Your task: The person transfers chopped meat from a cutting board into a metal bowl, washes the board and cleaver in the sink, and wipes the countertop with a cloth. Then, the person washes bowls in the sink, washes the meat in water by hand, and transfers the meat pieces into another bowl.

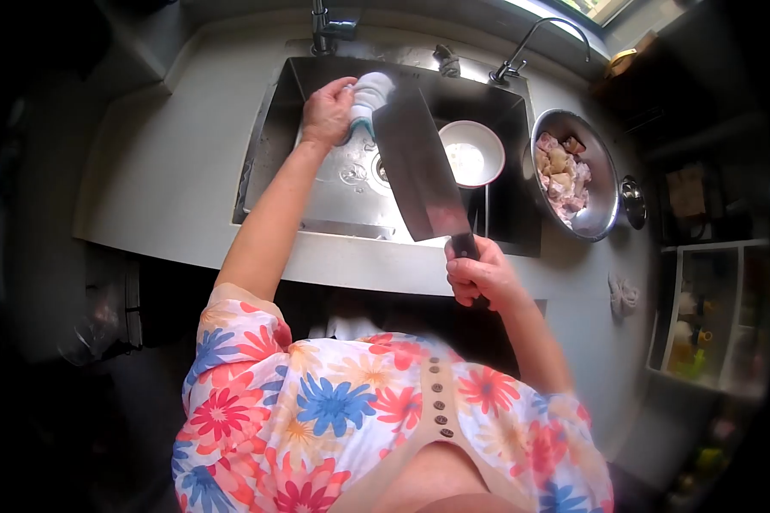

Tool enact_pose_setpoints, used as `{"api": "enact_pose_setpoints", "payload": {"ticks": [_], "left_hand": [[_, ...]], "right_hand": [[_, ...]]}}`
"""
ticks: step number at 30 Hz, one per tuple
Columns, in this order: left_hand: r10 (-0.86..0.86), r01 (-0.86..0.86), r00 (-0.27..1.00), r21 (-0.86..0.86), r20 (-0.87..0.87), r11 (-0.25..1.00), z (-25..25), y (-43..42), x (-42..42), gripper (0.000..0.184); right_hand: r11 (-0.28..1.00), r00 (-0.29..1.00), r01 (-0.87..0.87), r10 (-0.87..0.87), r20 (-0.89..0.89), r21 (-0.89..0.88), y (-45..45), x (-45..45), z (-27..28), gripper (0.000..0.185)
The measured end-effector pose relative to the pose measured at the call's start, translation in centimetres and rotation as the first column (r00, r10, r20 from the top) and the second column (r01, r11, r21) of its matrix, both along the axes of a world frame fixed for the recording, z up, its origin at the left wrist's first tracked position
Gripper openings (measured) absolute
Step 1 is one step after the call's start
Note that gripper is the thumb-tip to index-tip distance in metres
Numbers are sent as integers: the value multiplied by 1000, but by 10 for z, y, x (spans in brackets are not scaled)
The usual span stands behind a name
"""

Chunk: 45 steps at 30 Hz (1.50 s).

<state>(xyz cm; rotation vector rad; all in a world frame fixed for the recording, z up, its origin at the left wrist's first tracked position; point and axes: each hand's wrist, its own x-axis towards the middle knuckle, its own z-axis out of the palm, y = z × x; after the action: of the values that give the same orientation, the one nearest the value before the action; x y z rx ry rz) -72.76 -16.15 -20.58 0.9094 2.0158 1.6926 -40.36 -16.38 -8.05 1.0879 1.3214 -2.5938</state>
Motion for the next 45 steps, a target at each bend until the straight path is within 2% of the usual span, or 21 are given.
{"api": "enact_pose_setpoints", "payload": {"ticks": [1, 2, 3, 4, 5, 6, 8, 9, 10, 11, 15, 17, 18, 20, 22, 26, 30, 35, 39, 42, 45], "left_hand": [[-113, 37, 917, 202, 382, 979, 1, -3, -14, 21], [-169, 10, 822, 283, 543, 959, 26, -13, -17, 21], [-188, -11, 787, 318, 588, 948, 42, -18, -22, 21], [-277, 52, 762, 370, 586, 928, 64, -21, -22, 22], [-360, 168, 765, 373, 535, 912, 92, -15, -6, 21], [-442, 281, 758, 371, 480, 885, 111, -14, 11, 21], [-531, 520, 819, 111, 216, 847, 112, -2, 61, 23], [-572, 547, 795, -168, -202, 820, 116, -3, 94, 24], [-591, 412, 575, -424, -566, 806, 120, -8, 117, 24], [-571, 390, 608, -420, -551, 820, 121, -8, 121, 24], [-489, 219, 672, -481, -557, 849, 109, -4, 72, 23], [-400, 187, 772, -426, -494, 885, 97, -21, 40, 20], [-375, 237, 847, -364, -377, 901, 84, -31, 26, 18], [-338, 226, 905, -384, -257, 895, 76, -54, 15, 17], [-289, 231, 952, -380, -103, 896, 63, -72, 6, 18], [-187, 186, 982, -427, 40, 885, 67, -93, -3, 16], [-129, 143, 990, -430, 62, 891, 77, -95, 4, 15], [-66, 64, 998, -490, 13, 870, 87, -92, 19, 16], [-17, 0, 999, -536, -27, 844, 104, -94, 33, 16], [21, -44, 999, -577, -47, 816, 115, -94, 35, 16], [32, -53, 998, -604, -45, 795, 119, -81, 41, 16]], "right_hand": [[980, 998, -60, 56, 28, 188, 1, 6, 4, 8], [905, 982, -169, 120, 145, 391, 10, 9, 11, 10], [678, 964, -265, 167, 208, 685, 23, 12, 6, 11], [358, 943, -328, 170, 285, 874, 37, 14, 2, 13], [288, 918, -396, 120, 377, 872, 47, 15, 7, 20], [112, 874, -482, 127, 468, 869, 56, 15, 5, 22], [-101, 799, -572, 155, 581, 814, 69, 5, 7, 23], [-129, 809, -550, 162, 565, 825, 72, 4, 12, 22], [-155, 822, -516, 186, 538, 842, 73, 1, 16, 21], [-204, 785, -563, 170, 596, 801, 73, 2, 29, 21], [-266, 772, -578, 127, 622, 772, 83, 36, 55, 32], [-276, 800, -559, 66, 596, 782, 93, 59, 72, 33], [-299, 820, -539, 25, 571, 787, 101, 74, 78, 33], [-347, 876, -472, -81, 475, 811, 124, 94, 92, 33], [-297, 828, -560, -219, 516, 773, 158, 114, 105, 32], [-388, 699, -708, -509, 503, 591, 253, 160, 134, 28], [-270, 420, -894, -781, 462, 358, 360, 200, 169, 25], [-83, 147, -975, -937, 316, 208, 466, 226, 199, 19], [-62, 87, -991, -971, 221, 116, 530, 242, 199, 26], [-142, 144, -990, -977, 159, 26, 559, 248, 187, 28], [-138, 137, -990, -980, 146, 2, 572, 264, 196, 29]]}}
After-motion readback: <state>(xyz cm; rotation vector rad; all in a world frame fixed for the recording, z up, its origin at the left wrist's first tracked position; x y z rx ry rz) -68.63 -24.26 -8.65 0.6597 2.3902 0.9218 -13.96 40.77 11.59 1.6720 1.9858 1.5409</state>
